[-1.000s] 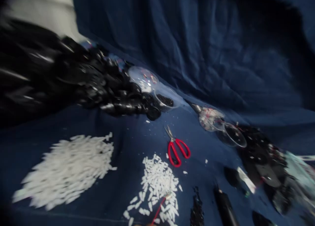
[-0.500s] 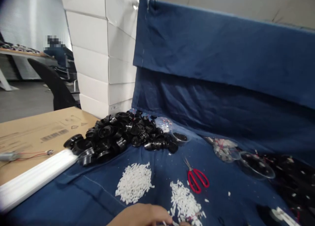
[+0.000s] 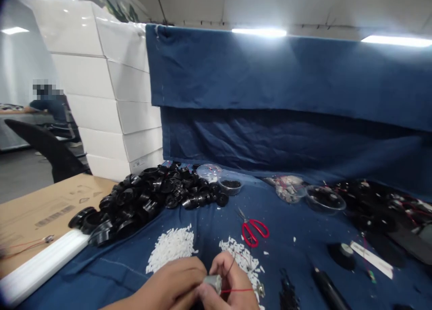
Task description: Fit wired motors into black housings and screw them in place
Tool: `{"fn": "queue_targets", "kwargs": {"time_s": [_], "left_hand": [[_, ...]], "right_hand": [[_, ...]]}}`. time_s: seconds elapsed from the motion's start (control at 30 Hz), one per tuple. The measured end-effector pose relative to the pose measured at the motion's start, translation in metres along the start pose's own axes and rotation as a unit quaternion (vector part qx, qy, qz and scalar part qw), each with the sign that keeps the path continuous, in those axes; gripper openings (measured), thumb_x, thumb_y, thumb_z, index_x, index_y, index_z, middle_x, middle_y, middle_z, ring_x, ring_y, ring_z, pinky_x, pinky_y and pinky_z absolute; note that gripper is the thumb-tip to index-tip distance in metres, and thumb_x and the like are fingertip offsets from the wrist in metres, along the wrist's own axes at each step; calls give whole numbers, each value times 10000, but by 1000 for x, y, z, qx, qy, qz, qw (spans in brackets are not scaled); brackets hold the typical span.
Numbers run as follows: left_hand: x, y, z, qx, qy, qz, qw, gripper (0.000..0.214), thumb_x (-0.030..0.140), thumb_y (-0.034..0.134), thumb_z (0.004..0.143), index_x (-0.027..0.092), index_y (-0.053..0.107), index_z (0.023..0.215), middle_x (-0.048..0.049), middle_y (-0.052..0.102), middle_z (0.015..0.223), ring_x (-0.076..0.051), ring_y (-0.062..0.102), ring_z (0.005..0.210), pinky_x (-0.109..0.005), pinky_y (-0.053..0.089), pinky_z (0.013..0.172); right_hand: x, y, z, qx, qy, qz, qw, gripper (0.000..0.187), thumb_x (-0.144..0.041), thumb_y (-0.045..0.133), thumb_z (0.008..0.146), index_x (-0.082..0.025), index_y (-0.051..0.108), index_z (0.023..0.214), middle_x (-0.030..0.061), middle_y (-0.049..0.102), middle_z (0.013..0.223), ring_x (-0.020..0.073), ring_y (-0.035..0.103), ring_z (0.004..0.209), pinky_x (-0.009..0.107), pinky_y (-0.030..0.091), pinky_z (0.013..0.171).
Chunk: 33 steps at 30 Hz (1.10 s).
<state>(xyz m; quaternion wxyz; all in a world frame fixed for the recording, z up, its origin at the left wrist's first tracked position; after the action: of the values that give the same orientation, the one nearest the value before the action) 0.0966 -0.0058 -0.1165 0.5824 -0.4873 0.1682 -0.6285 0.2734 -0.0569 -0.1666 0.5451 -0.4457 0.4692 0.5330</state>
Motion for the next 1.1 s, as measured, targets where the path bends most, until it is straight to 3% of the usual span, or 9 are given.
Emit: {"fn": "queue_targets", "kwargs": {"time_s": [0.13,0.23,0.33,0.47,0.6,0.73,0.9,1.0,1.1], "left_hand": [[-16,-42,21,-21,11,56,998,231,251,503,1079,276,711,1177,-53,786,1118,-218,725,1023,-338,580,963],[-60,-88,51,15,-49,123,991,292,275,579,1075,268,719,1332,-120,710,1391,-314,626,1316,-531,465,1182],[-107,-123,74,14,-121,160,980,293,375,740,1019,177,730,1236,-132,678,1403,-335,620,1329,-600,494,1152],[-133,-135,81,-6,-181,158,971,282,390,736,1042,156,717,1199,-94,726,1243,-263,711,1126,-490,607,997],[-114,-135,88,32,-196,112,974,248,374,762,1016,154,726,1127,-95,717,1260,-278,680,1188,-514,569,1048],[-68,-114,94,135,-224,-1,965,284,450,791,958,181,711,1002,-85,714,1169,-271,659,1112,-442,559,985],[-10,-27,79,227,-287,-250,896,483,697,441,1067,238,584,1025,-7,661,823,-185,600,606,-286,490,531],[5,17,67,248,-305,-354,849,470,720,530,1017,256,535,1089,-12,692,983,-160,604,567,-284,496,486],[5,29,59,252,-315,-406,820,515,708,663,950,248,577,1166,-17,688,983,-166,622,587,-290,518,504]], "right_hand": [[-11,2,4,29,34,105,993,659,-826,810,784,-230,581,947,-90,493,657,59,366,458,188,287,435],[-17,-5,9,64,37,144,987,634,-762,848,799,-231,580,1019,-103,523,670,42,363,409,171,347,390],[-24,-13,15,87,30,175,980,664,-747,882,767,-234,562,1041,-94,573,707,39,385,405,198,444,406],[-35,-20,17,107,9,210,972,695,-776,870,746,-248,514,1025,-85,623,676,36,343,356,201,406,369],[-48,-24,16,108,-4,233,966,684,-748,903,726,-246,491,941,-77,632,654,44,382,369,200,403,385],[-57,-27,14,116,-15,245,962,665,-705,941,706,-238,524,930,-80,599,699,64,472,465,204,439,454],[-58,-26,12,128,-9,239,962,615,-620,983,680,-235,572,927,-71,606,695,103,552,567,240,504,569],[-55,-27,12,126,6,236,964,563,-529,996,681,-233,607,959,-39,693,740,148,658,639,285,555,657],[-50,-29,15,128,23,242,962,512,-429,994,672,-224,625,962,-33,730,750,164,713,700,303,573,739]]}}
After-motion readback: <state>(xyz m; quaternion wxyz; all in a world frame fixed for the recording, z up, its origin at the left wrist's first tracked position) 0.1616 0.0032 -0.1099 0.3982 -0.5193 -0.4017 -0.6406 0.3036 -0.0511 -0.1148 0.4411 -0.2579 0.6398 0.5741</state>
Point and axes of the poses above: each hand's wrist, its own z-axis towards the middle knuckle, its own y-axis out of the palm, x = y × z, the point moved 2 cm from there along z, towards the middle knuckle
